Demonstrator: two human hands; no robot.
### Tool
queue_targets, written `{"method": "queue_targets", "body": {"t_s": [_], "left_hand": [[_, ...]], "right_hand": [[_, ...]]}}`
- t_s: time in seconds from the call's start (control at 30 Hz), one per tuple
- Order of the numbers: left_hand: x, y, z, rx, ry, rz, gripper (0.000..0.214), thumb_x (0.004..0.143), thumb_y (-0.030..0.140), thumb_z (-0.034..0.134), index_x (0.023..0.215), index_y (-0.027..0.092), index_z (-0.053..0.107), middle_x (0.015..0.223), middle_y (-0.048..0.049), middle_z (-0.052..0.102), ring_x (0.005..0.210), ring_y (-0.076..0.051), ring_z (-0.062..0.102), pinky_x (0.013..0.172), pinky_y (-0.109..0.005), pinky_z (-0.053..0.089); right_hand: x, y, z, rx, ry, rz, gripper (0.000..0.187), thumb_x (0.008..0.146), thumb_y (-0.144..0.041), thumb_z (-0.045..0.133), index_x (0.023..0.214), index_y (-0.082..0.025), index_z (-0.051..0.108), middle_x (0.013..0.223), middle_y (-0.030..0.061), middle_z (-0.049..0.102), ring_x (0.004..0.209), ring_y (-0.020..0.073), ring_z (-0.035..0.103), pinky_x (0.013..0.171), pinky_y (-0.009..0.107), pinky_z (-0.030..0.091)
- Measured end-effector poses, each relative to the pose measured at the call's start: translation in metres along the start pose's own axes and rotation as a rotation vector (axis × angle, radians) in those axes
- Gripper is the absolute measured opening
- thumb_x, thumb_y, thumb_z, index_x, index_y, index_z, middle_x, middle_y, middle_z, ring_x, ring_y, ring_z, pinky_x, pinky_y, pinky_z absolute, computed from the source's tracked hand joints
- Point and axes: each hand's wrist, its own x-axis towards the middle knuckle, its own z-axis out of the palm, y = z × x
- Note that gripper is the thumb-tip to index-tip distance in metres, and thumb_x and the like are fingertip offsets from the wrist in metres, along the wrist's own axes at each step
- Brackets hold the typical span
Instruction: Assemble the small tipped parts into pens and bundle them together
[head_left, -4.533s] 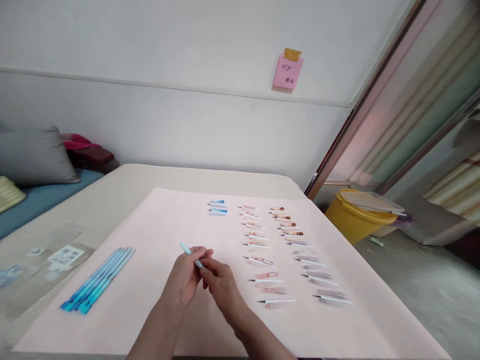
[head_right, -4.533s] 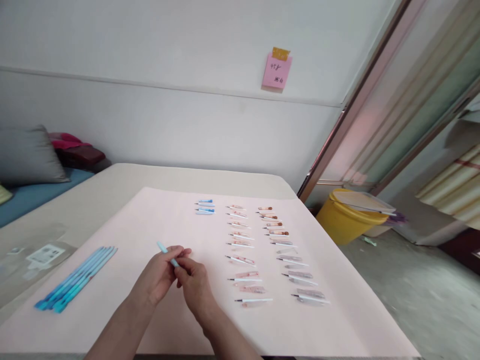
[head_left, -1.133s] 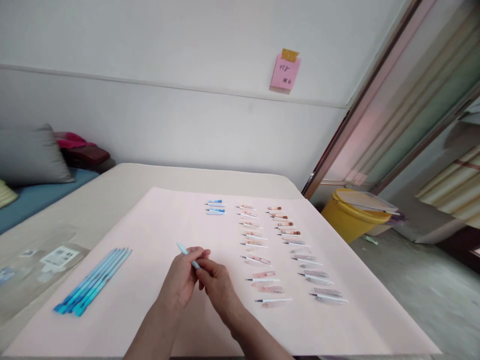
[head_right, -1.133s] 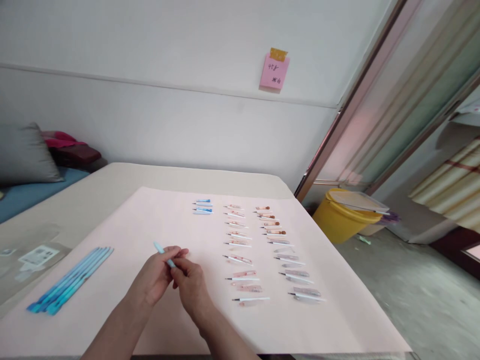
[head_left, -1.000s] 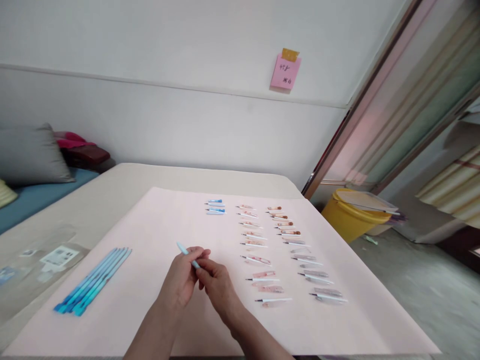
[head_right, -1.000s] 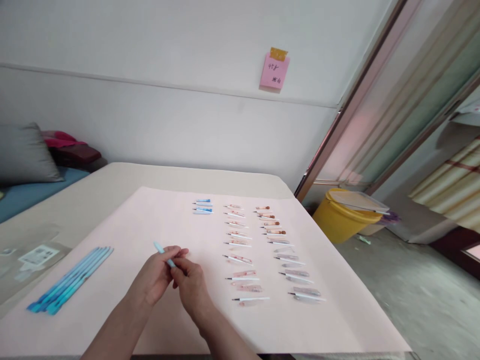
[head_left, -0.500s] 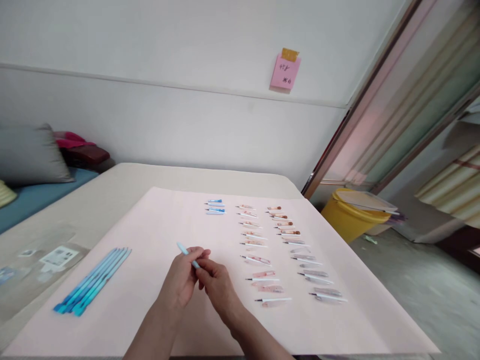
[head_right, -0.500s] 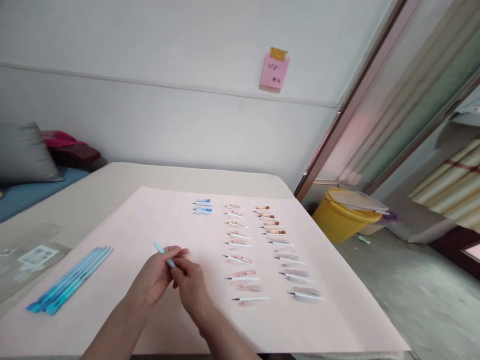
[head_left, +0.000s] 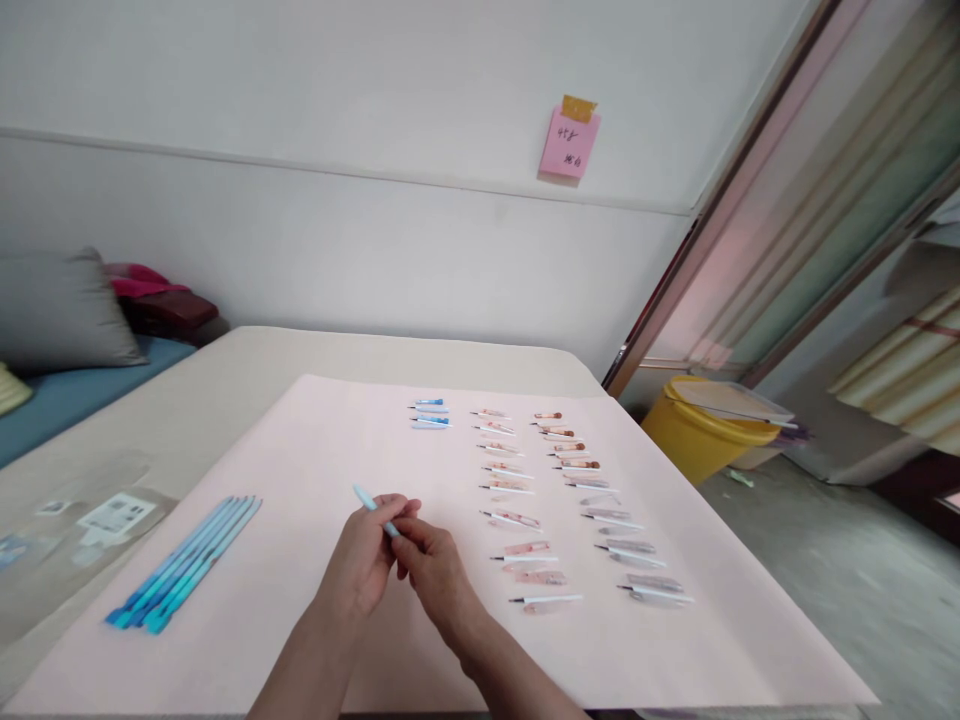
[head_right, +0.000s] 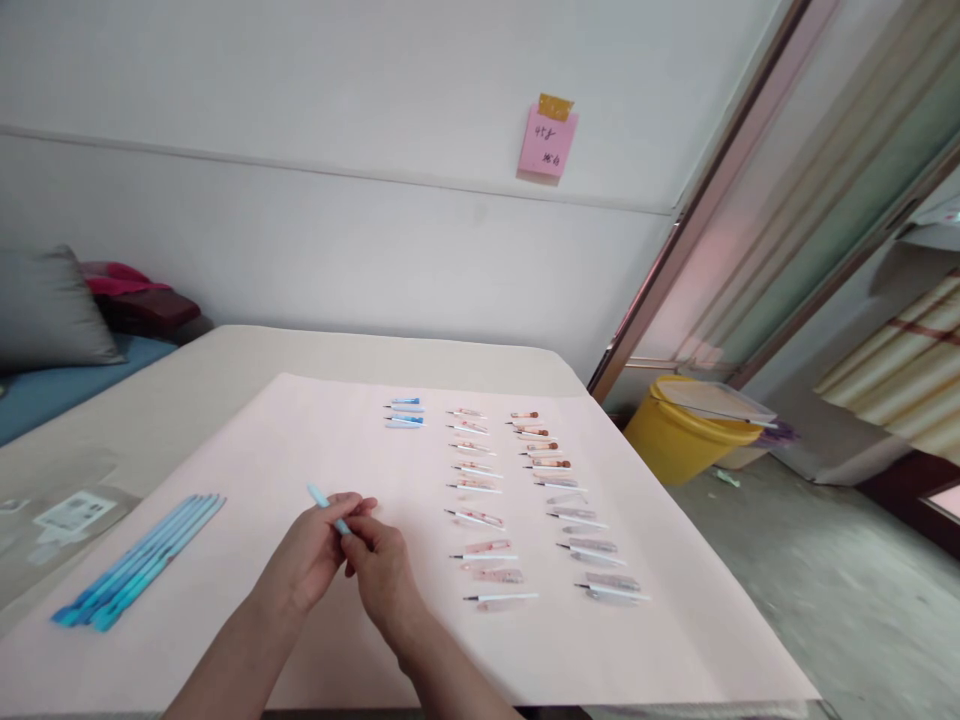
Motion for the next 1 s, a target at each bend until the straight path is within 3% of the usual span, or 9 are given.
{"method": "queue_targets", "body": {"t_s": [0.53, 1.0], "left_hand": [[0.0015, -0.0028, -0.0028, -0.005, -0.029, 0.023, 0.025, 0.068, 0.033, 0.066, 0.080, 0.013, 0.059, 0.085, -0.0082, 0.062, 0.048, -0.013, 0.052, 0.031, -0.025, 0.030], [0.0013, -0.0024, -0.0028, 0.006, -0.027, 0.020, 0.025, 0.068, 0.033, 0.066, 0.081, 0.013, 0.058, 0.085, -0.0083, 0.063, 0.047, -0.012, 0.052, 0.032, -0.026, 0.031]], "right_hand": [[-0.0016, -0.0038, 0.0002, 0.008, 0.003, 0.021, 0.023, 0.078, -0.018, 0.048, 0.089, -0.016, 0.068, 0.060, -0.0019, 0.049, 0.058, 0.0103, 0.043, 0.056, 0.023, 0.033], [-0.0008, -0.0012, -0.0006, 0.012, -0.009, 0.010, 0.024, 0.079, -0.021, 0.050, 0.093, -0.016, 0.068, 0.061, -0.0014, 0.050, 0.059, 0.0107, 0.043, 0.056, 0.023, 0.034]]}}
